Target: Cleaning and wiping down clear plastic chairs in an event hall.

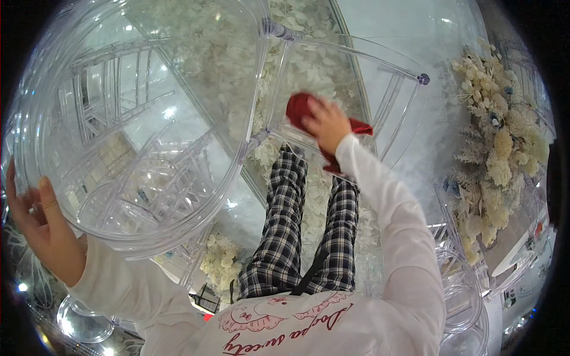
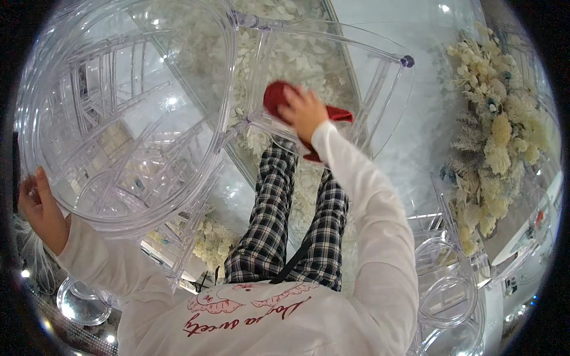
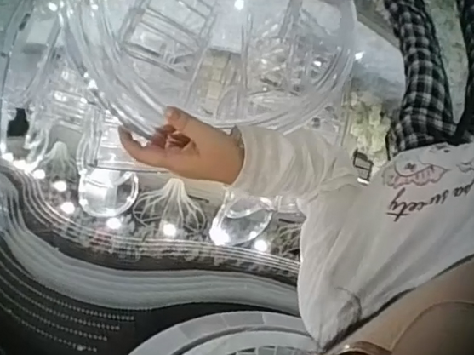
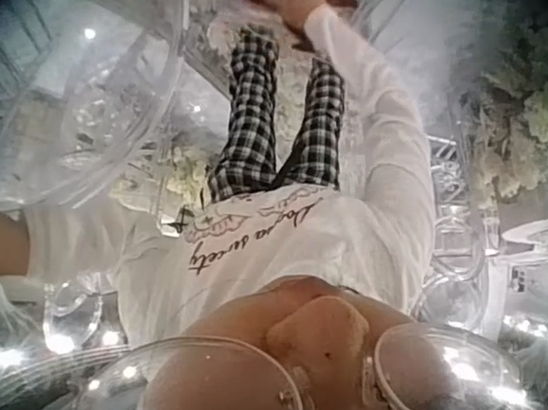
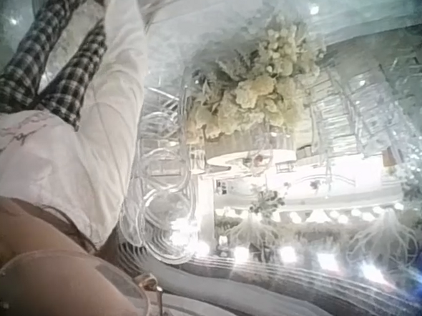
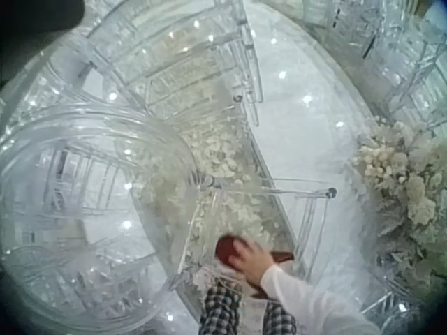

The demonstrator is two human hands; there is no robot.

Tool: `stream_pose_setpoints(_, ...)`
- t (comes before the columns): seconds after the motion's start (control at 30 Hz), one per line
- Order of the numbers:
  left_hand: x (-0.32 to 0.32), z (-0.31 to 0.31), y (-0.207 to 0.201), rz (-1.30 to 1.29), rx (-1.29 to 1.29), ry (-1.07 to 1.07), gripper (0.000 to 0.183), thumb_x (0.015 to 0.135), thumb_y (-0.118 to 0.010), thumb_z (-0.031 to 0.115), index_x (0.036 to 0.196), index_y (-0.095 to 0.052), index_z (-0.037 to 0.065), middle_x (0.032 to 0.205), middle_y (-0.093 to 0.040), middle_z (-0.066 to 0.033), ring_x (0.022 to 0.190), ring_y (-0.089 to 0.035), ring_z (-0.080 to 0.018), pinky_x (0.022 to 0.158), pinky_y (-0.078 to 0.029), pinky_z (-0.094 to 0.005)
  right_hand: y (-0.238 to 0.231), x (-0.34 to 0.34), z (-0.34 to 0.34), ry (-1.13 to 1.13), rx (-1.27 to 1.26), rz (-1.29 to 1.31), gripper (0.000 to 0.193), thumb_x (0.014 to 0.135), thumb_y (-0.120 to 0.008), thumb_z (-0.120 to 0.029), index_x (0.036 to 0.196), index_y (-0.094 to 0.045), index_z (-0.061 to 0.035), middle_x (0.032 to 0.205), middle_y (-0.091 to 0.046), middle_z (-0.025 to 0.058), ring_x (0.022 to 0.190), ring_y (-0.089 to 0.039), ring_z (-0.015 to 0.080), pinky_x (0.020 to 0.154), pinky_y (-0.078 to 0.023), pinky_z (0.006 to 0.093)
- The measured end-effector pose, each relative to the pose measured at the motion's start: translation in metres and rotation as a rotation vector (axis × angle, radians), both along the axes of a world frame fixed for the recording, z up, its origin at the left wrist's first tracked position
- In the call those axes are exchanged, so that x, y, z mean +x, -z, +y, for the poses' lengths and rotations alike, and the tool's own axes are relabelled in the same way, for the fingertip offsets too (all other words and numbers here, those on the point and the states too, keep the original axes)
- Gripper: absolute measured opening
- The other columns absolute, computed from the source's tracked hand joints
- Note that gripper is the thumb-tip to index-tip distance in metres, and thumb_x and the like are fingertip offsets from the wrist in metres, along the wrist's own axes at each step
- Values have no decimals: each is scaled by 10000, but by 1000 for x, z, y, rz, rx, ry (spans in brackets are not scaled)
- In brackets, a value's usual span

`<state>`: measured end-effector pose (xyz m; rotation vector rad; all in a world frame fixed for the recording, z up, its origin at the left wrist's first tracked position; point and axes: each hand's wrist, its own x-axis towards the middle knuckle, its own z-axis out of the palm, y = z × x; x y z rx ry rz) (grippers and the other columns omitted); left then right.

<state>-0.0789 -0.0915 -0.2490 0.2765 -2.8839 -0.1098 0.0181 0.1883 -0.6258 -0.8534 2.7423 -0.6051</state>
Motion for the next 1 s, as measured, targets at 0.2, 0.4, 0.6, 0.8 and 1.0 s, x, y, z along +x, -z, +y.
stream_pose_setpoints(0.2, 2, -22, -12, -15, 185, -199, 366, 781, -552, 280, 917, -513, -57, 886, -530, -111, 791, -484, -139, 698, -388, -240, -1, -108, -43, 676, -52, 289, 408, 618, -597, -206, 1018, -525, -168, 1154, -398, 132, 1062, -358, 340, 835, -349, 403)
stream_pose_setpoints(0.4, 1, -5, -5, 33, 41, -54, 346, 780, -558, 250, 936, -489, -51, 881, -518, -112, 772, -488, -156, 693, -387, -238, 10, 44, -98, 180, -249, 61, 296, 696, -458, -180, 982, -533, -169, 1187, -372, 123, 1083, -349, 334, 855, -323, 436)
stream_pose_setpoints(0.6, 5, 10, 2, 24, 178, -139, 400, 761, -585, 229, 1004, -446, -56, 935, -506, -134, 817, -492, -173, 690, -402, -253, 0, 15, 10, 99, 4, 8, 188, 687, -485, -218, 854, -558, -178, 1102, -442, 107, 1038, -394, 298, 806, -354, 443)
stream_pose_setpoints(0.8, -2, -11, -7, -31, 223, -64, 321, 785, -549, 256, 861, -545, -55, 860, -559, -123, 760, -524, -150, 667, -415, -241, 4, -42, 128, 848, 40, 301, 387, 583, -598, -250, 957, -540, -168, 1138, -423, 134, 1056, -377, 341, 830, -316, 485)
stream_pose_setpoints(1.0, 3, 21, -1, 66, 110, -210, 335, 779, -556, 255, 892, -535, -60, 880, -551, -133, 791, -522, -157, 672, -423, -258, -17, 88, 90, 931, 83, 42, 567, 538, -652, -345, 1041, -476, -153, 1241, -288, 178, 1107, -253, 453, 890, -214, 552)
